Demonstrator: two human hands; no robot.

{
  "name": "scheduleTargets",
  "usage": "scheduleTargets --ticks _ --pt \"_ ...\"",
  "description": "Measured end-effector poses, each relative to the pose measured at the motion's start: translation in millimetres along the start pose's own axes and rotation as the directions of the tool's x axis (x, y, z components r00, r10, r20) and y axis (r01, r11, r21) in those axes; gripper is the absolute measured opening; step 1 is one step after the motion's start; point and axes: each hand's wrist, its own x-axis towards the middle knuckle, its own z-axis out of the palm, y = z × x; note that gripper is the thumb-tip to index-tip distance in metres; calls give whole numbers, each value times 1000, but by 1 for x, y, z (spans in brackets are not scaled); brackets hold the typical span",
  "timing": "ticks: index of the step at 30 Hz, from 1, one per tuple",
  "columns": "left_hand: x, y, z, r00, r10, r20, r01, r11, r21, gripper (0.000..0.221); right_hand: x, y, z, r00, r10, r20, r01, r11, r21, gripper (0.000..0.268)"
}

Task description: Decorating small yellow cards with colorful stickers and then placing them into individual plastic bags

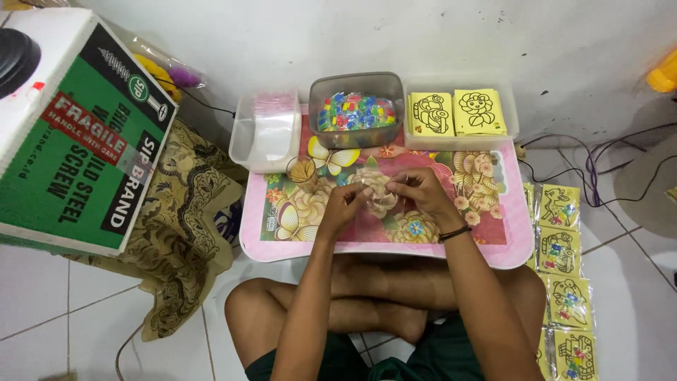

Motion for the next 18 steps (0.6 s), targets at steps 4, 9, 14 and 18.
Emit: scheduleTargets --ticks 4,9,14,18 --pt "1 30 10 998 -25 -65 24 1000 -19 24 -2 9 -5 999 20 -25 -20 1000 4 13" --pt "1 15 8 994 -55 -91 49 997 -61 18 -10 -15 7 997 -53 -47 53 999 10 13" --pt "-1 18 12 995 -39 -96 31 996 -81 18 -7 -12 6 996 -83 -24 82 996 -35 11" --pt "1 3 8 995 -35 -98 33 999 -31 21 -8 -11 8 994 -88 -58 85 995 -49 8"
